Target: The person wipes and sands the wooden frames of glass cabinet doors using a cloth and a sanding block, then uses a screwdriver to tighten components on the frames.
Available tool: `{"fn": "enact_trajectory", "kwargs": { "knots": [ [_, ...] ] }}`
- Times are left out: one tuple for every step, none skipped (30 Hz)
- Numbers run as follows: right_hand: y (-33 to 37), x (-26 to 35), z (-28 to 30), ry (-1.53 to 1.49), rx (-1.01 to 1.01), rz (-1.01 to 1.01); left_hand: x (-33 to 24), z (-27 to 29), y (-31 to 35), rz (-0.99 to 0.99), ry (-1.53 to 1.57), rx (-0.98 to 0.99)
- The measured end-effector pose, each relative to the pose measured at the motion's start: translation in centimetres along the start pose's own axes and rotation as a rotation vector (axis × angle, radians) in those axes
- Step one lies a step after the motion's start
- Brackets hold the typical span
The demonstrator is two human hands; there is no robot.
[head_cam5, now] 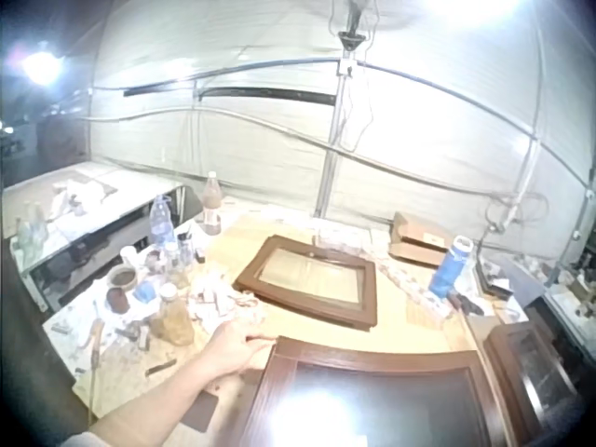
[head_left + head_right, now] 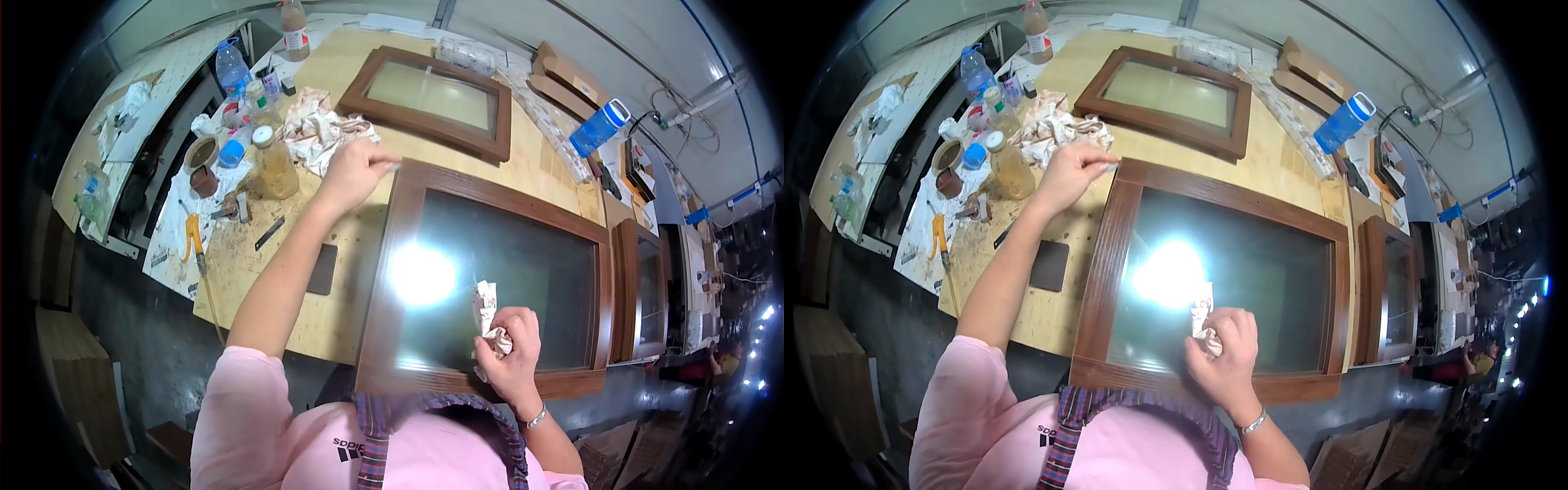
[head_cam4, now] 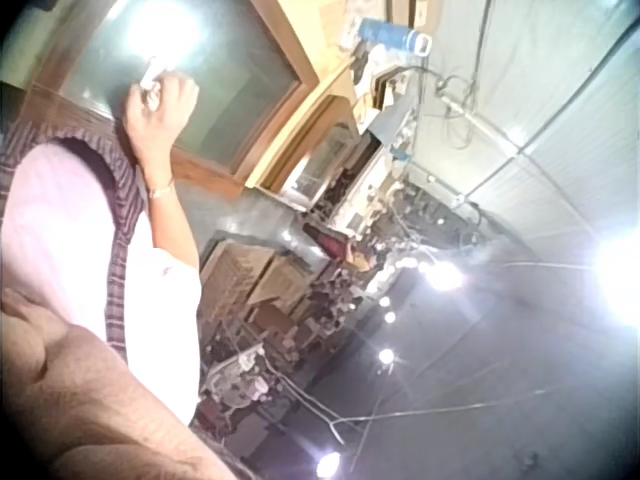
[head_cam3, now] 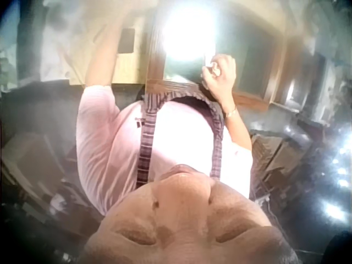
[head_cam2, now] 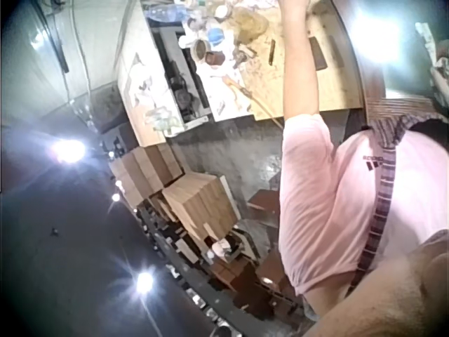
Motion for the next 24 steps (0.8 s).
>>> {"fn": "enact_trajectory", "kwargs": {
  "knots": [
    [0.0, 0.1, -0.1, 0.009, 0.002, 0.014, 0.0, 0.3, -0.3, -0.001, -0.017, -0.032],
    [-0.1, 0.2, -0.2, 0.007, 0.000, 0.019, 0.0, 0.2, -0.7, -0.029, -0.034, -0.051],
    [-0.2, 0.5, -0.3, 0.004, 0.004, 0.029, 0.3, 0.3, -1.0, -0.052, -0.052, -0.077],
    [-0.1, 0.6, -0.4, 0.007, 0.008, 0.035, -0.2, 0.1, -0.7, -0.075, -0.065, -0.098],
    [-0.1, 0.6, -0.5, 0.001, 0.006, 0.041, 0.1, -0.2, -0.2, -0.022, -0.040, -0.080],
    [0.0, 0.5, -0.4, 0.000, 0.003, 0.044, -0.3, -0.4, 0.7, 0.006, 0.010, -0.071],
    [0.1, 0.2, -0.5, -0.007, -0.001, 0.044, -0.7, -0.5, 2.0, 0.035, 0.054, -0.059],
    [0.2, 0.0, -0.5, -0.015, -0.004, 0.047, -1.2, -0.4, 3.6, 0.065, 0.096, -0.050],
    [0.2, 0.1, -0.4, -0.012, 0.000, 0.049, -2.7, 0.2, 5.7, -0.017, -0.037, -0.015],
    [0.2, 0.0, -0.5, -0.015, 0.003, 0.048, -3.7, 0.7, 8.3, -0.004, -0.002, 0.000],
    [0.2, 0.0, -0.6, -0.018, 0.005, 0.047, -4.7, 1.2, 11.1, 0.008, 0.034, 0.015],
    [0.2, 0.1, -0.5, -0.020, 0.006, 0.047, -6.2, 2.0, 14.3, -0.084, -0.043, 0.046],
    [0.2, 0.0, -0.6, -0.027, 0.015, 0.034, -7.2, 2.5, 17.6, -0.070, -0.065, 0.066],
    [0.3, -0.2, -0.6, -0.027, 0.018, 0.024, -8.9, 3.3, 20.2, -0.074, -0.028, 0.077],
    [0.3, -0.2, -0.7, -0.033, 0.021, 0.020, -9.9, 4.0, 22.6, -0.036, 0.012, 0.111],
    [0.4, -0.2, -0.6, -0.036, 0.022, 0.016, -10.9, 4.4, 24.7, 0.035, 0.037, 0.170],
    [0.4, -0.3, -0.5, -0.044, 0.021, 0.004, -11.6, 5.2, 26.0, 0.062, 0.060, 0.202],
    [0.4, -0.2, -0.6, -0.045, 0.027, 0.010, -11.9, 5.4, 27.1, 0.098, 0.079, 0.232],
    [0.4, -0.3, -0.7, -0.043, 0.031, 0.014, -11.9, 5.7, 27.4, 0.097, 0.052, 0.176],
    [0.4, -0.3, -0.7, -0.040, 0.035, 0.017, -11.8, 5.8, 27.2, 0.095, 0.024, 0.122],
    [0.3, -0.3, -0.7, -0.049, 0.036, 0.014, -11.6, 5.9, 26.8, 0.134, 0.011, 0.069],
    [0.2, -0.3, -0.8, -0.053, 0.050, 0.013, -12.0, 5.8, 27.3, 0.119, -0.001, 0.069],
    [0.5, -0.4, -1.0, -0.070, 0.061, -0.004, -12.3, 5.7, 27.9, 0.104, -0.014, 0.069],
    [0.5, -0.5, -1.0, -0.082, 0.059, -0.016, -12.5, 5.7, 27.9, 0.074, -0.026, 0.067]
  ]
}}
Point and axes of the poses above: each hand's wrist, its own y-axis away from the middle knuckle, its own z-axis out of the back of the hand, x = y × z, the point moved 8 cm from there along -y, towards the middle knuckle, and after that the axes turned 4 degrees about -y, right-handed, at the moved point
